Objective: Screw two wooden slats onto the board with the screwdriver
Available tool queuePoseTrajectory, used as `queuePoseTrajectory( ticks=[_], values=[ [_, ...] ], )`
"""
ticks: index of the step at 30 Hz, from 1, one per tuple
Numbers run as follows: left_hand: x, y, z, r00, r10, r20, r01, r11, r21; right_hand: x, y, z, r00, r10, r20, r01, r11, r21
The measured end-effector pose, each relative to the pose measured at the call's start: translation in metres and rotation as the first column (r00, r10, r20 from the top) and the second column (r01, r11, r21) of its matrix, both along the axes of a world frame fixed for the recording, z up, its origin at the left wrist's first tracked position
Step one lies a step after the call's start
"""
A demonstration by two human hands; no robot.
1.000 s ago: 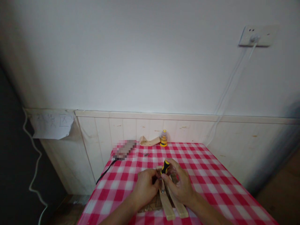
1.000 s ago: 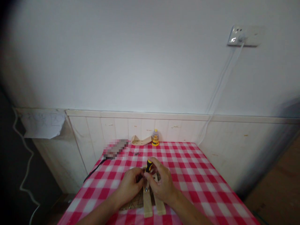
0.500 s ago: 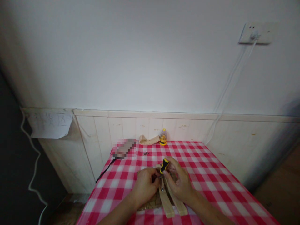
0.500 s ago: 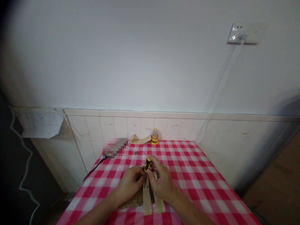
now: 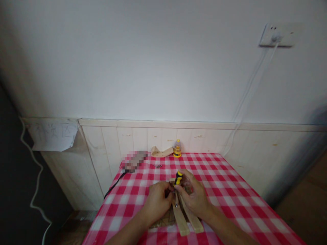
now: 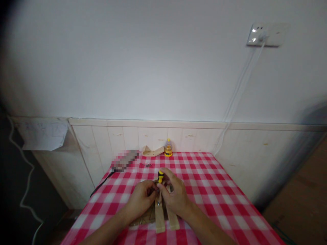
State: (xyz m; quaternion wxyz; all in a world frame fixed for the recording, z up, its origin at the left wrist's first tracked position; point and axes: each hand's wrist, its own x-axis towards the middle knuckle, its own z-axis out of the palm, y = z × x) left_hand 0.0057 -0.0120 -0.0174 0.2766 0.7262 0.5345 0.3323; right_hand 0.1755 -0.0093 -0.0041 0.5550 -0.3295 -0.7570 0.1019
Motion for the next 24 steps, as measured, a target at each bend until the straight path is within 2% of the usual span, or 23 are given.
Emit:
queuePoseTrajectory(
  ticks=[5, 16, 24],
  values=[
    [-0.0005, 0.0004, -0.0006, 1.000, -0.006, 0.030, 0.006, 1.000, 0.006, 0.0022, -0.0018, -0.0027, 1.000, 0.017, 0.026, -0.018, 0.999, 0.029],
    [0.0001, 0.0024, -0.0032, 0.999, 0.004, 0.051, -0.002, 0.999, -0.034, -0.0016, -0.0001, 0.0017, 0.997, 0.030, -0.077, -0.031, 0.999, -0.015],
    [-0.0003, 0.0022, -0.0047, 0.997, -0.009, 0.082, 0.009, 1.000, -0.004, -0.0005, -0.0009, 0.0017, 1.000, 0.009, -0.001, -0.009, 0.998, 0.057]
  ],
)
